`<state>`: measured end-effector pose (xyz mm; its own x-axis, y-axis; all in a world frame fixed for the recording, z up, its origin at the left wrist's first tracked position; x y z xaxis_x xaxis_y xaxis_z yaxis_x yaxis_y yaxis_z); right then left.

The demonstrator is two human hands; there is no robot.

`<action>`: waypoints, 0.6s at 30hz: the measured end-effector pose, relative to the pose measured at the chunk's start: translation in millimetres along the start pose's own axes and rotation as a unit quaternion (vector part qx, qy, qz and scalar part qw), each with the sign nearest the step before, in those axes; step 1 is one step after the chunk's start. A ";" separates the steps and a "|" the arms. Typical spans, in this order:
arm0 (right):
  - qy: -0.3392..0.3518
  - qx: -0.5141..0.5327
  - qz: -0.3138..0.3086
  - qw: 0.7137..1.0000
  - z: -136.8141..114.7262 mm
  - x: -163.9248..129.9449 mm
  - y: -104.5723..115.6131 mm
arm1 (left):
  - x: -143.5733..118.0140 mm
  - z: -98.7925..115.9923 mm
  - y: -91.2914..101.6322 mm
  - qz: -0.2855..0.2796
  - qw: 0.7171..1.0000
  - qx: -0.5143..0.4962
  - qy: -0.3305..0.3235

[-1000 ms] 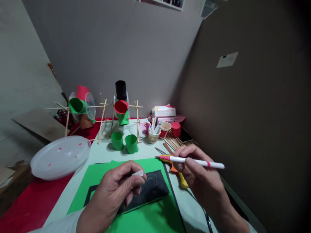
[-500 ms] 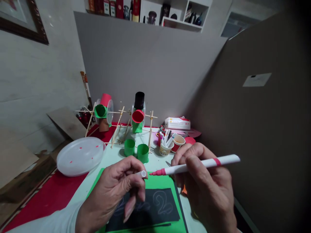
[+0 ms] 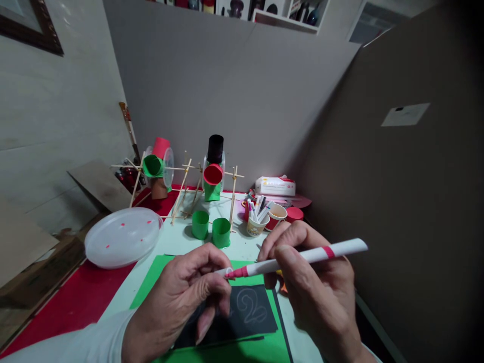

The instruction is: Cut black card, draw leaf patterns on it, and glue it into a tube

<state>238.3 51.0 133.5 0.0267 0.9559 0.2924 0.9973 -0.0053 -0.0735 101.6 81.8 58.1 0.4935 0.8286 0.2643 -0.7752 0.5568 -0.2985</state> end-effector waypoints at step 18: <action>0.024 -0.078 -0.009 0.997 0.3 -0.6 -7.3 | -4.9 -2.5 5.7 0.007 0.997 0.080 0.014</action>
<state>231.0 50.5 133.6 0.0087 0.9412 0.3378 0.9961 -0.0378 0.0797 95.7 81.1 52.8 0.4917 0.8385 0.2348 -0.8336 0.5312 -0.1516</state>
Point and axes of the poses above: each hand's wrist, its own x-axis towards the middle knuckle, its own y-axis out of the back of the hand, z = x × y, the point moved 8 cm from there along x, towards the middle knuckle, and after that the axes turned 14 degrees about -y, right-handed, at the moved point
